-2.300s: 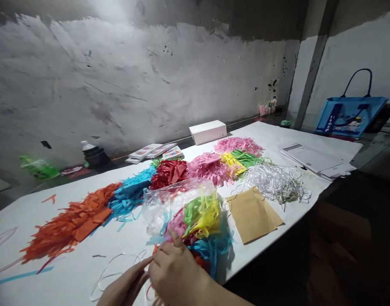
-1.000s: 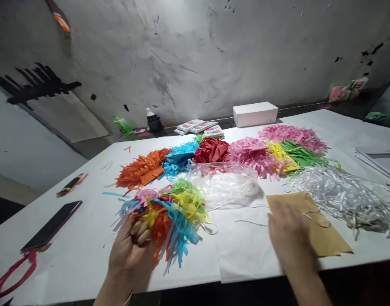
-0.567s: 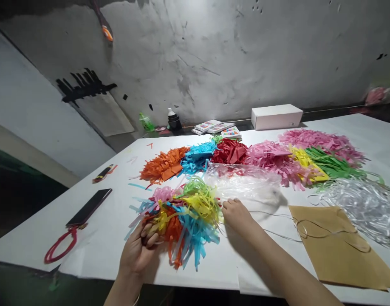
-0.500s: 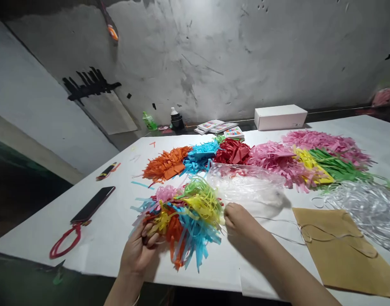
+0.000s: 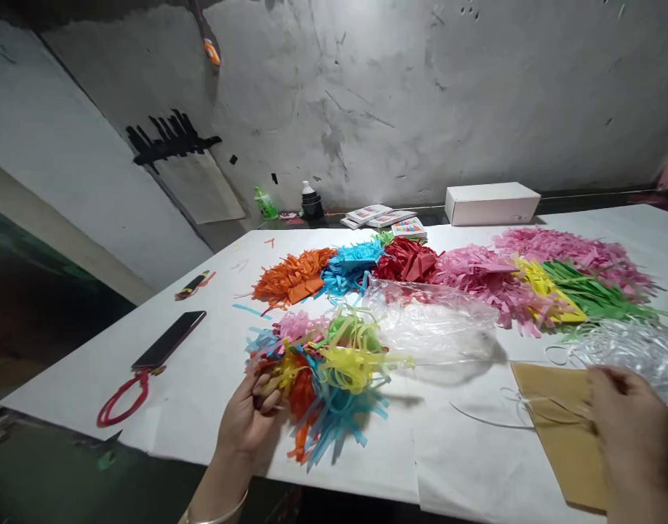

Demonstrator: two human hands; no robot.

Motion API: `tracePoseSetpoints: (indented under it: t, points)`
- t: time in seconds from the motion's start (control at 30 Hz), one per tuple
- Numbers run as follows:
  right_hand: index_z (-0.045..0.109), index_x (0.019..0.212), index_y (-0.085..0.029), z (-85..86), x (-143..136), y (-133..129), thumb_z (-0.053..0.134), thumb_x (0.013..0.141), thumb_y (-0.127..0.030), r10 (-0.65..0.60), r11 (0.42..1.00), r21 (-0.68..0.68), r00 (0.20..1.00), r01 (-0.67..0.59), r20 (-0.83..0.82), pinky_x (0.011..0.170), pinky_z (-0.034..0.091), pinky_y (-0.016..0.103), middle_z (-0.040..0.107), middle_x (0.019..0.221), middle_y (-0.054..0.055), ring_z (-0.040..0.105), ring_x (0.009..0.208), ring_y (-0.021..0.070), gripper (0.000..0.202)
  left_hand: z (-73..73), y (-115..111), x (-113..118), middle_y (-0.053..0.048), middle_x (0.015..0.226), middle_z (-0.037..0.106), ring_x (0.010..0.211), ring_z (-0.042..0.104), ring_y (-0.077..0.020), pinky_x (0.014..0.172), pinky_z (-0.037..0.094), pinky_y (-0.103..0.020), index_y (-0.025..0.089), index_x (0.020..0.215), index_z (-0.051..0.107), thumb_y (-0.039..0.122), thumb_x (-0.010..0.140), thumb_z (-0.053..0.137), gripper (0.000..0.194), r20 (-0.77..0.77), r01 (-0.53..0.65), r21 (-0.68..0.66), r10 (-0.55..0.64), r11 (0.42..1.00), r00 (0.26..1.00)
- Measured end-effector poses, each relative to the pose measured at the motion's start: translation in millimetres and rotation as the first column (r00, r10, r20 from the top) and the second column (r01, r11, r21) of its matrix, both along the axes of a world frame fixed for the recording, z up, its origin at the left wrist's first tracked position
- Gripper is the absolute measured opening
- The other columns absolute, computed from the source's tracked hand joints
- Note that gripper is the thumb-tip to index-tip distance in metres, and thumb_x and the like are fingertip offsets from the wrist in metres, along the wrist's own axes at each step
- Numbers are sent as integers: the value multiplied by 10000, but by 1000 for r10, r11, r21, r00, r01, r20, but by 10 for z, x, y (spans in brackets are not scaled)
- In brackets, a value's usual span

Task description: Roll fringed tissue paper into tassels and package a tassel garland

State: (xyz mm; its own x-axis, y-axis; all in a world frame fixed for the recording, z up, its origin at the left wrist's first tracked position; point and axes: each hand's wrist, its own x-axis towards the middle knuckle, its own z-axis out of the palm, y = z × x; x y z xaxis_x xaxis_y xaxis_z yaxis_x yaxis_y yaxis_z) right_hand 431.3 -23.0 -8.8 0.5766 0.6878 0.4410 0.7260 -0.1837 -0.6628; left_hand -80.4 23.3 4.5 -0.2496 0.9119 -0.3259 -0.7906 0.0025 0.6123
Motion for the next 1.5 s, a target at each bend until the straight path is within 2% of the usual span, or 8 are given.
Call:
tracePoseSetpoints:
  t: [0.1, 0.2, 0.33, 0.53, 0.67, 0.87, 1.2, 1.5]
  points:
    - [670, 1104, -153, -88, -385, 20, 485, 814, -450, -37, 999, -30, 996, 39, 80, 858, 322, 677, 612, 1050, 289, 527, 1097, 486, 455, -11, -2, 11, 109, 520, 342, 354, 289, -33, 307, 228, -114, 178, 827, 546, 142, 927, 623, 131, -9, 14, -4, -14, 1000, 1000]
    - [674, 1058, -202, -90, -990, 124, 460, 855, -387, 287, 957, -76, 953, -281, 91, 978, 419, 556, 673, 1102, 168, 604, 1082, 353, 348, -25, -10, -11, 112, 523, 339, 357, 285, -33, 312, 237, -114, 185, 805, 522, 157, 903, 658, 170, -20, 11, -21, -11, 1000, 1000]
    - [705, 973, -248, 21, -1758, 383, 454, 938, -316, 698, 710, -154, 715, -687, 30, 892, 506, 367, 715, 1024, 62, 652, 975, 219, 262, -54, -26, -45, 117, 521, 346, 354, 279, -25, 311, 225, -103, 184, 796, 512, 151, 865, 698, 201, -35, -6, -40, 4, 999, 999]
    - [663, 1057, -174, 5, -2396, 1055, 587, 968, -314, 849, 488, -188, 513, -852, -126, 910, 514, 421, 668, 1093, 69, 630, 1011, 207, 182, -98, -68, -35, 116, 519, 345, 363, 299, -32, 304, 209, -102, 179, 839, 548, 171, 832, 735, 187, -65, -40, -58, 36, 998, 997]
    - [631, 1122, -164, -59, -2526, 1287, 609, 970, -395, 862, 384, -93, 393, -919, -322, 768, 568, 348, 663, 1070, 47, 658, 864, 157, 277, -121, -100, -68, 115, 525, 363, 364, 288, -28, 310, 213, -107, 171, 839, 564, 188, 807, 765, 205, -104, -62, -56, 56, 997, 993]
    - [591, 1009, -179, 126, -2242, 1150, 395, 1012, -575, 802, 452, 154, 325, -879, -501, 469, 382, 231, 439, 574, -85, 403, 444, 81, 441, -157, -111, -140, 116, 508, 404, 379, 327, -20, 330, 182, -109, 153, 874, 637, 211, 673, 876, 318, -182, -96, -43, 87, 994, 980]
    - [699, 995, -194, 219, -2616, 1272, 605, 948, -364, 847, 417, -10, 392, -909, -359, 893, 496, 389, 671, 1025, 59, 622, 958, 193, 201, -134, -104, -19, 103, 496, 434, 390, 348, -32, 354, 189, -134, 151, 839, 675, 273, 616, 914, 349, -281, -58, -14, 52, 998, 958]
    - [650, 1080, -141, 138, -2938, 1409, 637, 949, -397, 850, 53, -185, 142, -981, -507, 736, 572, 333, 668, 1037, 24, 665, 860, 180, 287, -142, -167, -79, 86, 498, 442, 410, 302, -39, 358, 173, -152, 153, 787, 696, 297, 568, 926, 349, -343, -60, 0, 57, 998, 938]
